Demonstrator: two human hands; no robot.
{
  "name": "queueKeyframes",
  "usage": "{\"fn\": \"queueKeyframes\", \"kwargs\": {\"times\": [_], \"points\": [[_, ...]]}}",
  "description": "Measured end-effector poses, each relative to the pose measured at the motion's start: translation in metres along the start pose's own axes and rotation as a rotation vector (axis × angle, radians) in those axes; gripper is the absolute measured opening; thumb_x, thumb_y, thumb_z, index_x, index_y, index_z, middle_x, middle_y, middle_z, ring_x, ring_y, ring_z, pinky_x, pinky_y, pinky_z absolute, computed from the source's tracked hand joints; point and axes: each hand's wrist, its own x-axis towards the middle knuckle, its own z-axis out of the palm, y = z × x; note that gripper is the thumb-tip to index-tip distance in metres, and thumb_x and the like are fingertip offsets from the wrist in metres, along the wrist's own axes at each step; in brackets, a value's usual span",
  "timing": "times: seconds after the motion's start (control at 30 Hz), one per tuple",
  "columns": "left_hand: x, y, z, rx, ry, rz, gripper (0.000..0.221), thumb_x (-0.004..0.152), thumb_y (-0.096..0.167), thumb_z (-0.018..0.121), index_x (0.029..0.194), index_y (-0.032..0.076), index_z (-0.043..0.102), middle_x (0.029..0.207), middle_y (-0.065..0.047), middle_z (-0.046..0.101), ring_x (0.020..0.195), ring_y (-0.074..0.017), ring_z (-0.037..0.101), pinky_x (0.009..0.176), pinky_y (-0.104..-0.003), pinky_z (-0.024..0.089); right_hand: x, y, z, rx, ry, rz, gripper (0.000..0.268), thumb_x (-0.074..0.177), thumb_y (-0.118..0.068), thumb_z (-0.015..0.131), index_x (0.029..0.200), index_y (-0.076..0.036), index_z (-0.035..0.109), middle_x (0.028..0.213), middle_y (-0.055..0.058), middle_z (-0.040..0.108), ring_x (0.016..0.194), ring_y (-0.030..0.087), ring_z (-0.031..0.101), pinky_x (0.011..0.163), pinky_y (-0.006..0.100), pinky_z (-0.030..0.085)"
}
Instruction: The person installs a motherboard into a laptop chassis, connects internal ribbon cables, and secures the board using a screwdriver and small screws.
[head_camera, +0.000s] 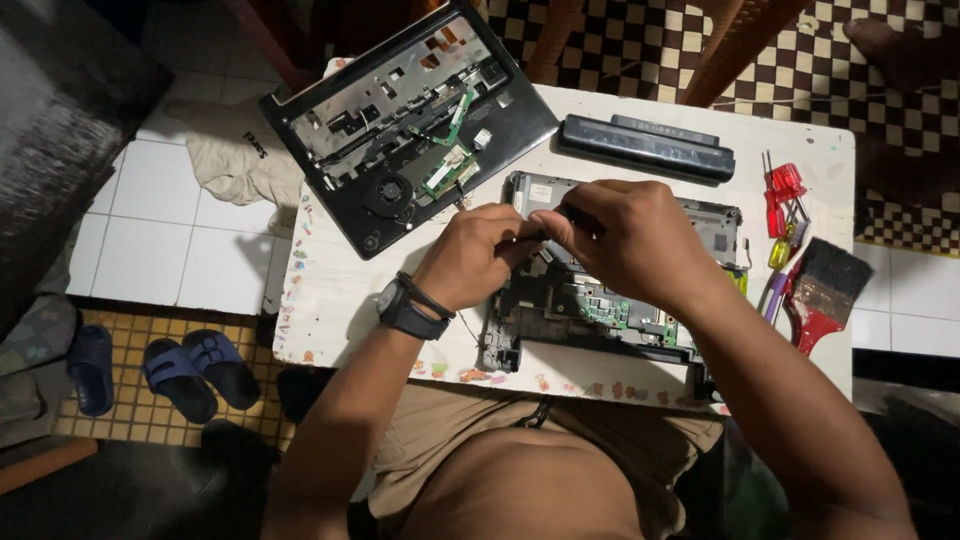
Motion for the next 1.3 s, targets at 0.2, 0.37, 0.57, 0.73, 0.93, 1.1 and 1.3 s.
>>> {"fn": "queueKeyframes", "kwargs": {"times": [0.2,0.37,0.57,0.73,0.93,1.1,1.3], "points": [[-0.001,-0.002,0.001,-0.012,0.007,0.003,0.007,0.093,0.008,0.071,0.093,0.009,0.078,0.089,-0.011,0.073,0.085,-0.0357,0.07,0.075,-0.041,0.057,0.001,-0.005,-0.003,0.012,-0.022,0.008,0.026,0.099,-0.023,0.075,0.09,0.001,0.077,0.063,0.017,0.068,0.05,0.029,0.066,0.043,0.034,0.048],[-0.003,-0.003,0.004,-0.003,0.026,0.007,0.007,0.094,0.012,0.071,0.092,0.01,0.078,0.087,-0.009,0.072,0.084,-0.0345,0.071,0.075,-0.04,0.058,-0.002,0.0,0.002,-0.005,-0.012,-0.025,0.026,0.099,-0.024,0.075,0.089,0.0,0.077,0.063,0.016,0.068,0.052,0.031,0.066,0.045,0.036,0.049],[-0.003,-0.003,0.004,0.035,0.062,0.041,0.009,0.091,0.02,0.075,0.088,0.011,0.075,0.086,-0.008,0.071,0.085,-0.0332,0.07,0.076,-0.04,0.057,-0.004,0.009,0.008,-0.128,0.015,-0.085,0.033,0.095,-0.035,0.079,0.082,-0.005,0.075,0.059,0.012,0.065,0.052,0.032,0.064,0.045,0.04,0.048],[-0.001,-0.014,0.009,0.039,0.072,0.085,0.013,0.092,0.018,0.071,0.083,0.01,0.071,0.084,-0.007,0.071,0.083,-0.032,0.069,0.075,-0.038,0.057,-0.003,0.009,0.004,-0.263,0.006,-0.089,0.04,0.096,-0.044,0.077,0.08,-0.007,0.075,0.056,0.008,0.063,0.05,0.029,0.062,0.047,0.039,0.047],[0.003,-0.006,0.003,0.07,-0.024,0.101,0.014,0.093,0.017,0.068,0.082,0.008,0.069,0.085,-0.009,0.069,0.083,-0.0329,0.068,0.074,-0.04,0.056,0.001,0.008,-0.002,-0.004,-0.053,-0.139,0.012,0.085,-0.016,0.076,0.093,-0.008,0.073,0.071,0.005,0.067,0.056,0.027,0.067,0.051,0.038,0.052],[0.004,-0.011,0.008,0.051,0.009,0.099,0.023,0.095,0.019,0.069,0.075,0.008,0.064,0.077,-0.007,0.066,0.076,-0.0314,0.067,0.067,-0.038,0.055,-0.003,0.004,-0.005,-0.276,-0.008,-0.163,0.022,0.086,-0.026,0.083,0.077,-0.011,0.07,0.068,0.004,0.065,0.053,0.032,0.065,0.049,0.042,0.049],[0.006,-0.002,-0.004,0.103,-0.08,0.112,0.016,0.092,0.018,0.069,0.081,0.006,0.067,0.086,-0.011,0.068,0.085,-0.0355,0.067,0.073,-0.04,0.056,0.002,0.001,-0.004,-0.048,-0.1,-0.13,0.014,0.082,-0.017,0.079,0.093,-0.011,0.071,0.062,0.002,0.061,0.054,0.03,0.065,0.052,0.04,0.053]]}}
